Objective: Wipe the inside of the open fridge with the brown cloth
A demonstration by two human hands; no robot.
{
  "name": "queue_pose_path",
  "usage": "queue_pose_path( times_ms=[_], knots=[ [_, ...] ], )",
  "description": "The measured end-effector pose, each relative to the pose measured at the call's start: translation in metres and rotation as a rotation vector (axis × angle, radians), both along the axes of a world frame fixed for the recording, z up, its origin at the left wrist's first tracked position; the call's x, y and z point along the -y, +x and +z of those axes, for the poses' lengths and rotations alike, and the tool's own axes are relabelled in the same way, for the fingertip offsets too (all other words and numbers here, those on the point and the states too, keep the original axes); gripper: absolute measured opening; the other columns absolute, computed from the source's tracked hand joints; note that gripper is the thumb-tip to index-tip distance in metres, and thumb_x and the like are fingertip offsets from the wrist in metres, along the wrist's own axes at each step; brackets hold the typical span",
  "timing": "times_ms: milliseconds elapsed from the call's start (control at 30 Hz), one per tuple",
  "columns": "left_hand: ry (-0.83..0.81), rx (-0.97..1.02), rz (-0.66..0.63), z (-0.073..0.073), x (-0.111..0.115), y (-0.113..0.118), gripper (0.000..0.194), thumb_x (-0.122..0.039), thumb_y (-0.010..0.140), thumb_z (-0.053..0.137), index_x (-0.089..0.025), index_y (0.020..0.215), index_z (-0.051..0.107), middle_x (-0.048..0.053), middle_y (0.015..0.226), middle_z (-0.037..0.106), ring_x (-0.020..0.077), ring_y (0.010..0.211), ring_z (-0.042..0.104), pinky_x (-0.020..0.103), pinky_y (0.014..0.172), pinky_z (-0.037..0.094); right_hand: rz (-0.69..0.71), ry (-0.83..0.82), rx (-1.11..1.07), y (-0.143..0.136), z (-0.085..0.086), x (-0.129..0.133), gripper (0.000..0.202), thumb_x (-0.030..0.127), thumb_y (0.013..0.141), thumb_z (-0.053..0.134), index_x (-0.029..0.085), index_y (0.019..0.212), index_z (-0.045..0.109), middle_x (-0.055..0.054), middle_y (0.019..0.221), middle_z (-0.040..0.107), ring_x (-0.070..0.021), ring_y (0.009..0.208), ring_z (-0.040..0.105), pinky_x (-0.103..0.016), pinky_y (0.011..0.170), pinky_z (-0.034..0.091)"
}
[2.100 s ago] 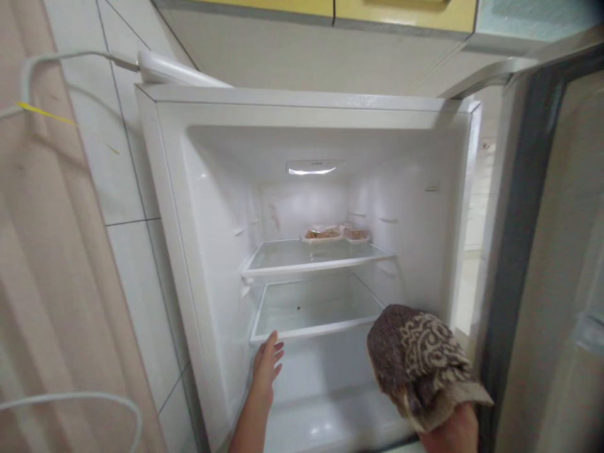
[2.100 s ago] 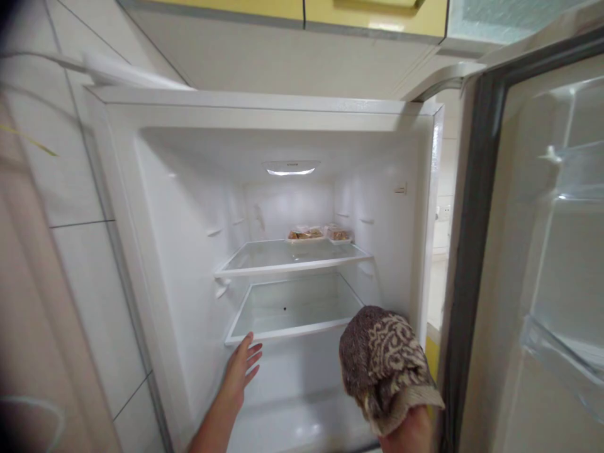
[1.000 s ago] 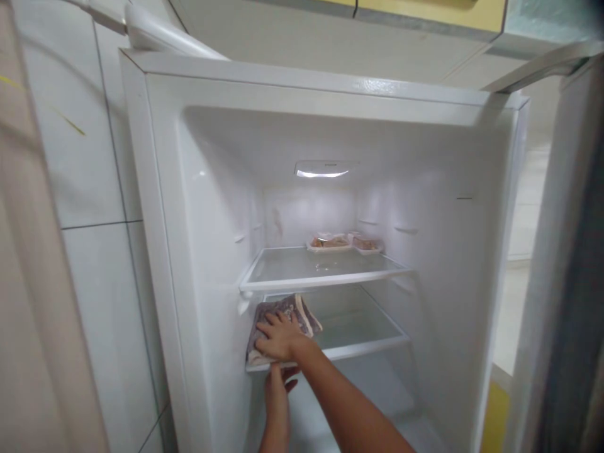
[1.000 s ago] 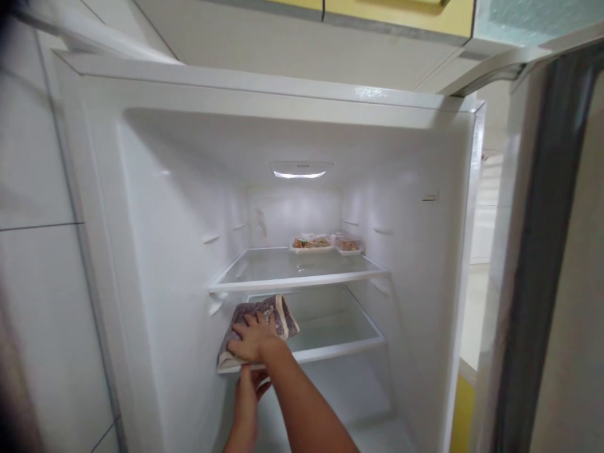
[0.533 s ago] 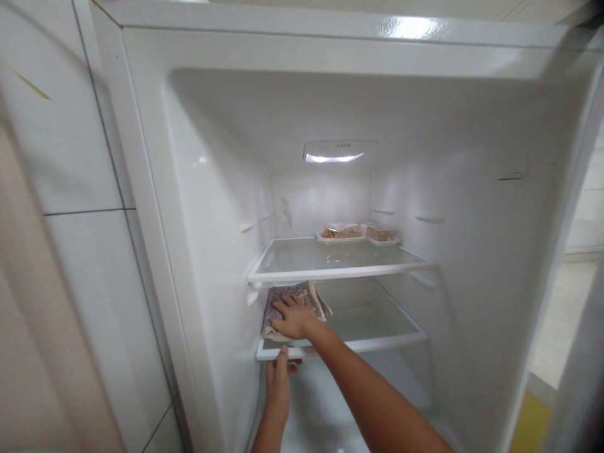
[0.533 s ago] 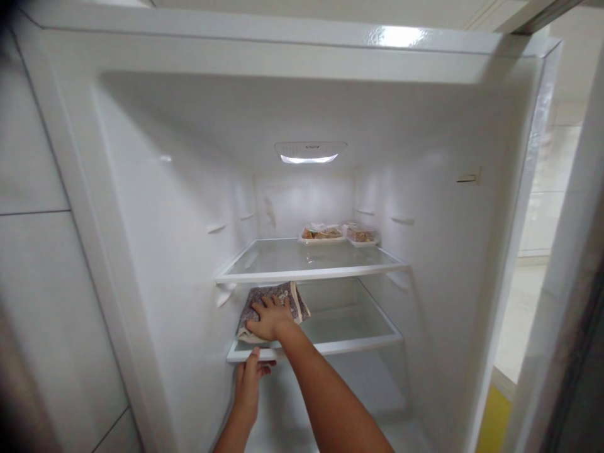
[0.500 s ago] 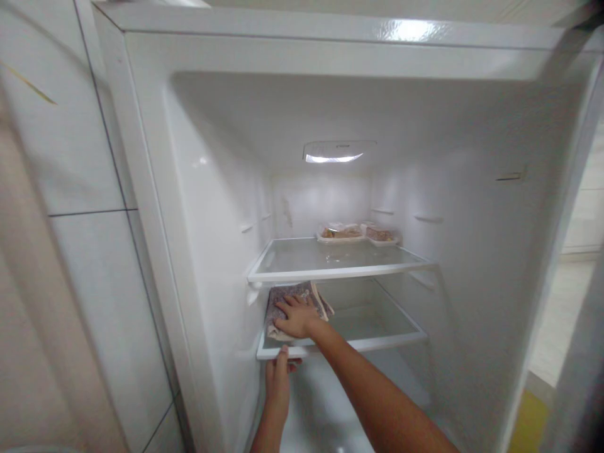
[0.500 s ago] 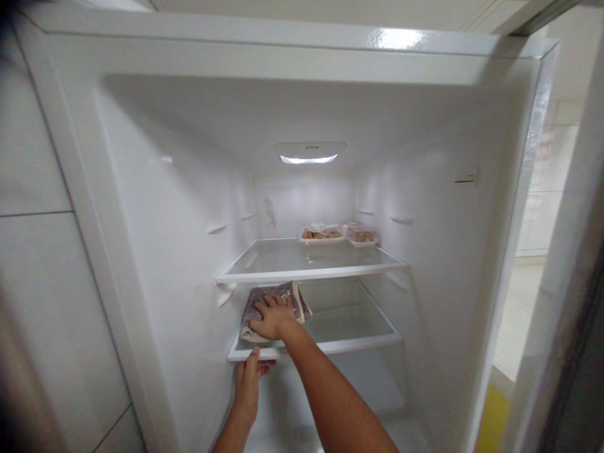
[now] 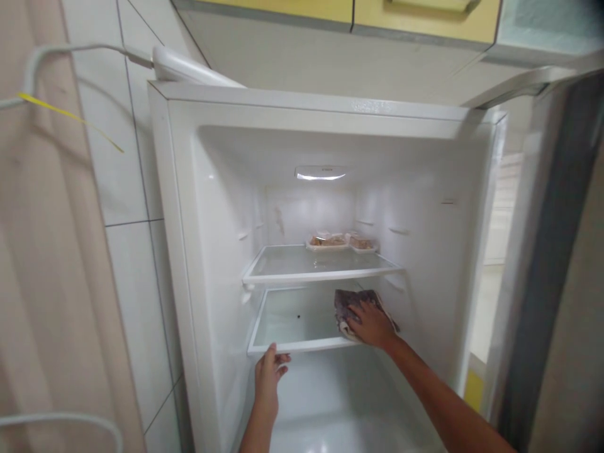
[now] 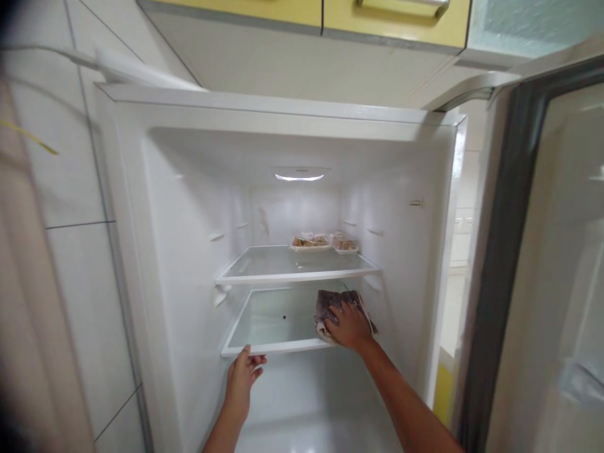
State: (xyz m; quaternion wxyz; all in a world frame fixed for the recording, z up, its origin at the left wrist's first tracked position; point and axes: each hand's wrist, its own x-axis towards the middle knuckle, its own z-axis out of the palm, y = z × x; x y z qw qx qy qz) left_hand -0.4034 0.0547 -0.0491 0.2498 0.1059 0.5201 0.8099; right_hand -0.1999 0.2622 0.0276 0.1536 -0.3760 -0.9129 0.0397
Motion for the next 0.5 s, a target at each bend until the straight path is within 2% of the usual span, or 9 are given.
queue_pose_path(
  times_ms=[100, 200, 333, 433, 500],
  knots=[
    [0.006, 0.034, -0.018, 0.004, 0.001, 0.005, 0.056, -0.069, 0.045, 0.080, -0.017, 0.059, 0.064, 0.006, 0.063, 0.070, 0.0209, 0.070, 0.066, 0.029, 0.061, 0.047, -0.030, -0.053, 0.016, -0.005, 0.003, 0.014, 0.061, 0.052, 0.095, 0.039, 0.023, 0.147, 0.052, -0.017, 0.157, 0.042, -0.0339, 0.146, 0.037, -0.051, 0.118, 0.024],
    [0.004, 0.036, -0.029, 0.006, 0.003, 0.008, 0.055, -0.066, 0.047, 0.080, -0.016, 0.065, 0.067, 0.008, 0.068, 0.072, 0.0205, 0.070, 0.066, 0.029, 0.062, 0.047, 0.009, -0.063, 0.024, -0.019, 0.008, 0.039, 0.059, 0.055, 0.095, 0.038, 0.029, 0.146, 0.052, -0.013, 0.158, 0.042, -0.0338, 0.146, 0.036, -0.053, 0.117, 0.024],
    [0.037, 0.083, -0.100, 0.001, 0.007, 0.009, 0.048, -0.056, 0.053, 0.081, -0.014, 0.075, 0.072, 0.008, 0.074, 0.074, 0.0214, 0.073, 0.068, 0.030, 0.064, 0.049, 0.188, -0.115, 0.012, -0.047, 0.014, 0.087, 0.061, 0.058, 0.095, 0.038, 0.031, 0.149, 0.047, -0.013, 0.162, 0.036, -0.0360, 0.151, 0.026, -0.057, 0.119, 0.018],
    [0.210, 0.163, -0.067, -0.005, 0.010, 0.004, 0.036, -0.044, 0.059, 0.079, -0.019, 0.083, 0.073, 0.005, 0.083, 0.076, 0.0216, 0.080, 0.069, 0.030, 0.067, 0.051, 0.365, -0.161, -0.007, -0.080, 0.018, 0.128, 0.065, 0.064, 0.093, 0.038, 0.034, 0.151, 0.043, -0.011, 0.165, 0.030, -0.0373, 0.153, 0.019, -0.061, 0.120, 0.012],
    [0.357, 0.212, -0.021, -0.006, 0.011, -0.001, 0.032, -0.040, 0.064, 0.073, -0.023, 0.092, 0.074, 0.004, 0.093, 0.077, 0.0236, 0.094, 0.069, 0.032, 0.075, 0.054, 0.473, -0.196, -0.007, -0.106, 0.021, 0.152, 0.066, 0.066, 0.093, 0.037, 0.036, 0.151, 0.042, -0.010, 0.167, 0.026, -0.0379, 0.154, 0.016, -0.064, 0.120, 0.008]
  ],
)
